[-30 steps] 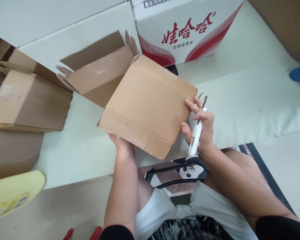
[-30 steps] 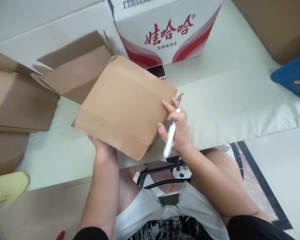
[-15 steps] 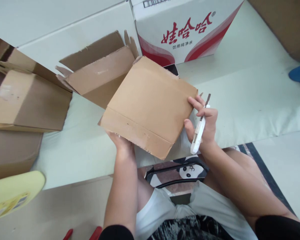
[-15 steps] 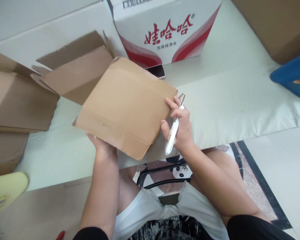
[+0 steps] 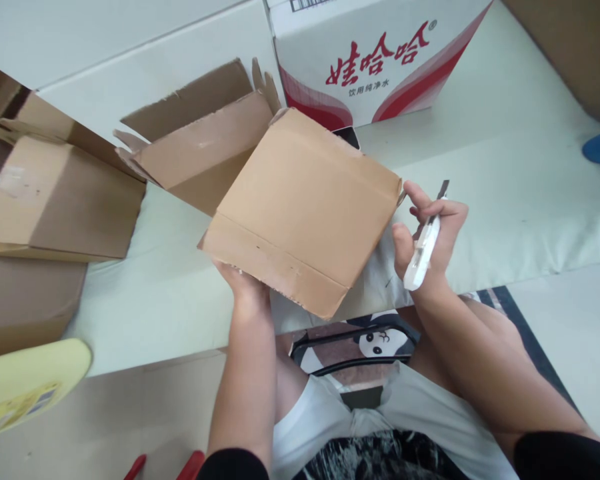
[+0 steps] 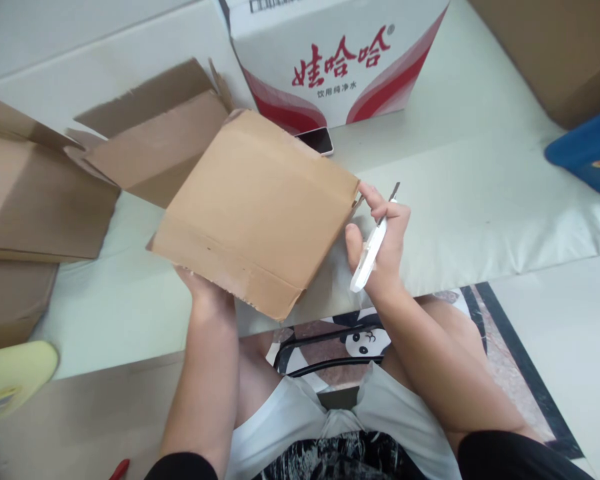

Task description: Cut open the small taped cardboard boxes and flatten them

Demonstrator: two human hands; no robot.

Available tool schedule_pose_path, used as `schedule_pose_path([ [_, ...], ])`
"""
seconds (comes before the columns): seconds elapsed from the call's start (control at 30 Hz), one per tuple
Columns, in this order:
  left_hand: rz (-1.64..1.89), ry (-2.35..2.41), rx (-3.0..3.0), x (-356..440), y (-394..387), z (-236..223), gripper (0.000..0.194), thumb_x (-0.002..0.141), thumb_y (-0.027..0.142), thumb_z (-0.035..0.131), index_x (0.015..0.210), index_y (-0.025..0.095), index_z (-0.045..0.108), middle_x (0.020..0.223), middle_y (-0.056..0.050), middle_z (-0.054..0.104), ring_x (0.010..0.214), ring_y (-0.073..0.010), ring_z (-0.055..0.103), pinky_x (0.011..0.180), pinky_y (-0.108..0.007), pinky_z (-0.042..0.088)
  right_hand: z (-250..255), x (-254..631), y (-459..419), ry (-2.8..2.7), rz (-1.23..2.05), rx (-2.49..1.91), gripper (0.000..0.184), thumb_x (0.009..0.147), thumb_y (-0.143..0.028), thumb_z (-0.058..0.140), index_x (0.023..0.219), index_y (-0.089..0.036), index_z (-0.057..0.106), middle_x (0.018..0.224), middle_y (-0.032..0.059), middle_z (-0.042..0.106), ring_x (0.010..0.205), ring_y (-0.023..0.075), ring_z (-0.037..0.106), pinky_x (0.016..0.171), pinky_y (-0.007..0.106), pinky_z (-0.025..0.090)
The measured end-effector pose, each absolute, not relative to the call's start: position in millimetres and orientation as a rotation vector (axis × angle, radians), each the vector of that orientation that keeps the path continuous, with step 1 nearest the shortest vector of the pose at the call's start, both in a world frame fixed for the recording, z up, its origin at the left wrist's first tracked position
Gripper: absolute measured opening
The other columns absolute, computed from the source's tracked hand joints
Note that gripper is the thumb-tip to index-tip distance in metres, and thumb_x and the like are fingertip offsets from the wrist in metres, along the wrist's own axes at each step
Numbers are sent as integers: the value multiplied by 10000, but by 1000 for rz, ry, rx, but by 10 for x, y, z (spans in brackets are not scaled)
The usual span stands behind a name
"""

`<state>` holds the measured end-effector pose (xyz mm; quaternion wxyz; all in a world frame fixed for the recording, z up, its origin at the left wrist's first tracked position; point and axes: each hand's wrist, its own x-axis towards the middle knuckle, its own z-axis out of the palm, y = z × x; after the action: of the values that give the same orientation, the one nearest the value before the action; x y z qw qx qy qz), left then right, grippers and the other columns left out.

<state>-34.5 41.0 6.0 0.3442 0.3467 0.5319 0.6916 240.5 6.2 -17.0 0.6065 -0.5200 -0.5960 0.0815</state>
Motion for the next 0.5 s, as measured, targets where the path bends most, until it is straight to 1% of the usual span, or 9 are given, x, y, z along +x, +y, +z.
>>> schedule_pose_path([
  [0.07,1843,1365,868,-349,404,62,511,804,693,750,881,234,538,860,6,603,873,-188,631,823,-328,519,-165,2399,65,-1372,185,-1209,338,990,-491,602,1132,-322,346,1468,149,678,1429,342,644,1126,689,524],
  [0.17,1831,1343,854,-363,400,57,534,801,702,772,841,231,522,842,5,593,869,-197,638,815,-338,536,-158,2374,74,-1365,139,-1194,352,980,-504,614,1117,-321,347,1425,143,692,1390,350,666,1109,694,532],
  [0.27,1818,1331,851,-361,405,52,555,792,715,779,813,228,514,834,5,582,837,-191,627,777,-330,537,-155,2352,85,-1373,138,-1162,354,977,-495,634,1118,-325,357,1423,135,691,1412,354,644,1187,730,472],
  [0.37,1844,1330,833,-318,416,58,559,756,718,804,848,219,569,867,0,614,832,-182,632,760,-316,537,-159,2362,96,-1389,130,-1127,343,983,-476,631,1137,-324,365,1444,131,680,1458,355,607,1267,769,384],
  [0.43,1861,1334,821,-271,426,70,547,720,687,835,857,212,602,880,-6,644,830,-181,641,749,-310,542,-166,2382,101,-1385,99,-1120,333,981,-461,630,1134,-323,368,1434,125,682,1471,359,596,1289,789,345],
  [0.5,1843,1329,817,-223,437,84,518,693,644,856,835,206,620,859,-8,657,805,-177,640,728,-306,544,-173,2402,103,-1374,66,-1128,322,983,-456,620,1131,-326,365,1434,120,680,1478,366,589,1286,808,333],
])
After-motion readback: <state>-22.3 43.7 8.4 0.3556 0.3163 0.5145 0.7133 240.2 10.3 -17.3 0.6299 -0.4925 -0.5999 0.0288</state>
